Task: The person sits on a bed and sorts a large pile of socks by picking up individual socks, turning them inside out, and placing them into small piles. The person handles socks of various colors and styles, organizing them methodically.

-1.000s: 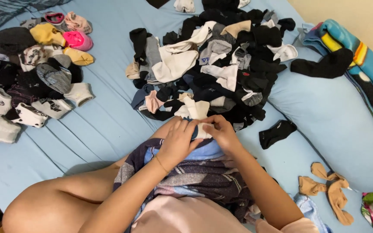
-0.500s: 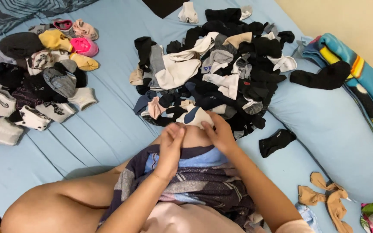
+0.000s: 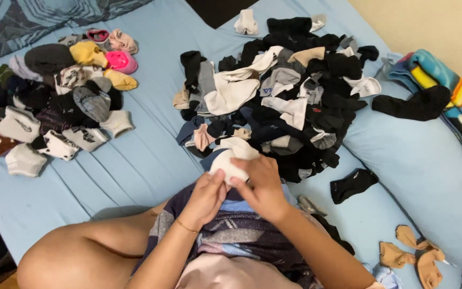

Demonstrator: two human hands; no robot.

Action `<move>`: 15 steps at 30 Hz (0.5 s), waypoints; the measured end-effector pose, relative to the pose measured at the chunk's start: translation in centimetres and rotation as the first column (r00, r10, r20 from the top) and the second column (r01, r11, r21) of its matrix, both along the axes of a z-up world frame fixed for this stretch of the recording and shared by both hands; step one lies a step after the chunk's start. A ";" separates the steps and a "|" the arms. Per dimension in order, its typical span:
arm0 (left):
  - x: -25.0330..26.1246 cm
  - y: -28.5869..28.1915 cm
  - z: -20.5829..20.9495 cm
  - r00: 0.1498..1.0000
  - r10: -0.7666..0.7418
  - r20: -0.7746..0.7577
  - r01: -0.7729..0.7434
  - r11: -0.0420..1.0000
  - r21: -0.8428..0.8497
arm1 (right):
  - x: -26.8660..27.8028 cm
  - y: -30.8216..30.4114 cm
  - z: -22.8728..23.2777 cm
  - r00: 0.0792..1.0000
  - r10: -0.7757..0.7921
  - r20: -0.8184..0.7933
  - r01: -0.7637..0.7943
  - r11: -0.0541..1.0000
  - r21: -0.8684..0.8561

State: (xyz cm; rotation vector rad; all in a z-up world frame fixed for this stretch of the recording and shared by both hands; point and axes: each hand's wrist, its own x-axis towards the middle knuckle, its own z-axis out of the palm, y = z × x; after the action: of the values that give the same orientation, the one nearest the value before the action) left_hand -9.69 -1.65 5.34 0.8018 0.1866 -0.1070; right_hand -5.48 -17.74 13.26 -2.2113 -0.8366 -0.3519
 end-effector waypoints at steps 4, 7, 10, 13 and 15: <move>0.1 1.7 6.8 0.984 -0.076 0.161 0.092 0.991 -0.099 | -2.3 1.2 2.7 0.956 -0.042 0.289 0.079 0.990 -0.116; -0.8 2.3 2.3 0.993 -0.097 0.072 0.110 0.973 -0.204 | -3.6 0.7 6.1 0.965 0.226 0.132 -0.216 0.973 -0.086; -1.2 2.4 1.2 0.992 -0.086 0.092 0.113 0.928 -0.354 | -4.7 0.3 4.7 0.991 0.096 0.093 -0.124 0.923 0.364; -2.1 3.0 -1.3 0.959 -0.271 0.078 0.268 0.793 -0.547 | -3.7 0.0 8.0 0.978 0.156 -0.137 -0.099 0.931 0.351; -2.5 3.0 -1.6 0.951 -0.298 0.081 0.289 0.765 -0.576 | -4.2 0.2 7.3 0.980 0.175 -0.090 -0.135 0.932 0.335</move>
State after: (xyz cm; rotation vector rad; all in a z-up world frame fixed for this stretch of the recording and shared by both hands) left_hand -12.21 1.37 3.73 0.2028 0.0312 -0.4490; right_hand -9.67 -17.52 20.58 -1.8258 -0.8176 -0.2584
